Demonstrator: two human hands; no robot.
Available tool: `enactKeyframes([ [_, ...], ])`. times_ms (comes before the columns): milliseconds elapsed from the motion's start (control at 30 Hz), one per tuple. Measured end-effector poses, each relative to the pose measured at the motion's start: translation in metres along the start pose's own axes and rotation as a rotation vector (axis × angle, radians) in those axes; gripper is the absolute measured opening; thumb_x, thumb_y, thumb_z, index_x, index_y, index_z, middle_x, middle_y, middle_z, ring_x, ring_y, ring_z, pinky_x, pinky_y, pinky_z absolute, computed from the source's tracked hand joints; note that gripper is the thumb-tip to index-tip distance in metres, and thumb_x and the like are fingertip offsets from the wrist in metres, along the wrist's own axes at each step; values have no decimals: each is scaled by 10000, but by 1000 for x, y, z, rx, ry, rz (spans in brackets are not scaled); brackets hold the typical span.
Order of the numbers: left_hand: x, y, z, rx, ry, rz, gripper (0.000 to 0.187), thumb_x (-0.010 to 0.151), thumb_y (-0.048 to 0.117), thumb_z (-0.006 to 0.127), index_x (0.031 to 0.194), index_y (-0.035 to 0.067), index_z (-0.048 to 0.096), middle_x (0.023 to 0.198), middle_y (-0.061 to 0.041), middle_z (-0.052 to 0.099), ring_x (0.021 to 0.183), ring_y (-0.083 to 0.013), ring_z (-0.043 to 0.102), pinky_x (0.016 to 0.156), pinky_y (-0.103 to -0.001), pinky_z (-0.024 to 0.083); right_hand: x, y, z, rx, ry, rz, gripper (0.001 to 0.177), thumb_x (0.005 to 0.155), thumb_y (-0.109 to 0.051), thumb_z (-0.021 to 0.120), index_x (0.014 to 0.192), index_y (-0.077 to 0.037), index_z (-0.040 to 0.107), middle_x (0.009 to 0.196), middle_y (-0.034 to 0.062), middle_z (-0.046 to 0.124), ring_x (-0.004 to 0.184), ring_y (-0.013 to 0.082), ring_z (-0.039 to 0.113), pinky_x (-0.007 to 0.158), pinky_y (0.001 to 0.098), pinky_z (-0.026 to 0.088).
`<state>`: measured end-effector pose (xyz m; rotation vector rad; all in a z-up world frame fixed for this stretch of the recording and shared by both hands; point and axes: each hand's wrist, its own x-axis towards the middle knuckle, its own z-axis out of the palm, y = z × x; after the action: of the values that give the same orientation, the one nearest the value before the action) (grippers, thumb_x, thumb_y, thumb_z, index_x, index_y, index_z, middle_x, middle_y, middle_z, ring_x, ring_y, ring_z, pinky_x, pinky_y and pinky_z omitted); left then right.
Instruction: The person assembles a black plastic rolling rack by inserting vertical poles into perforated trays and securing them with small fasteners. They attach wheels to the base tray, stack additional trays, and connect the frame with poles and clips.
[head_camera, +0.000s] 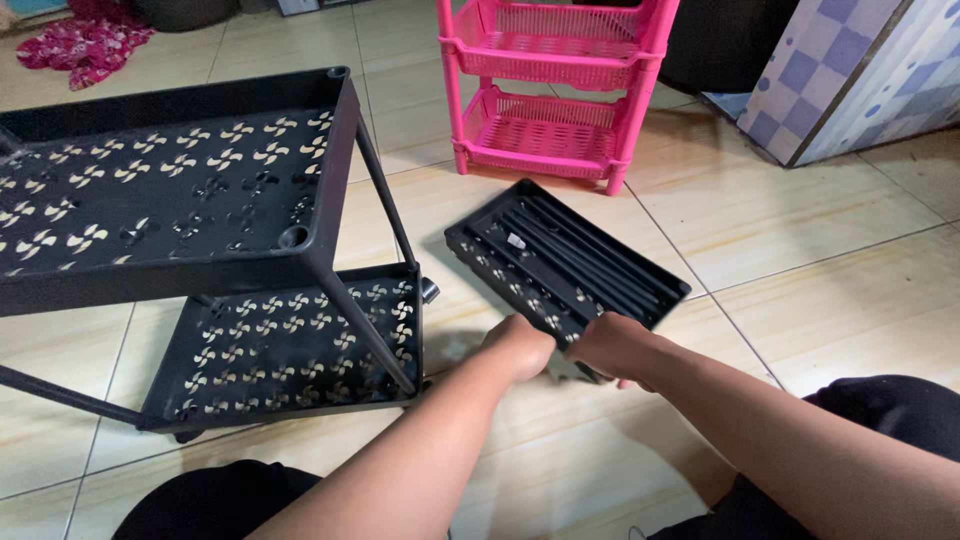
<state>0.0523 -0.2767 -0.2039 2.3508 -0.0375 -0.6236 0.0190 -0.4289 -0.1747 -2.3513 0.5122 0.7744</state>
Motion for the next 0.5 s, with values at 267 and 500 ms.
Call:
enactKeyframes([
  [267, -9, -3, 9, -31, -75, -110, 357, 837, 244, 597, 1056, -3, 732, 1029, -223, 765, 886, -346, 763, 773, -427, 600, 9, 17, -7, 41, -203, 131, 304, 857, -300, 741, 853, 3, 755, 798, 160, 823, 598, 217, 719, 547, 347, 536],
  [500, -17, -2, 5, -12, -126, -142, 352, 825, 223, 600, 1047, -20, 727, 1027, -213, 765, 868, -348, 758, 752, -441, 604, 34, 38, 9, -100, 364, -137, 402, 678, -291, 922, 954, -117, 686, 942, 108, 753, 904, 260, 732, 813, 379, 585],
])
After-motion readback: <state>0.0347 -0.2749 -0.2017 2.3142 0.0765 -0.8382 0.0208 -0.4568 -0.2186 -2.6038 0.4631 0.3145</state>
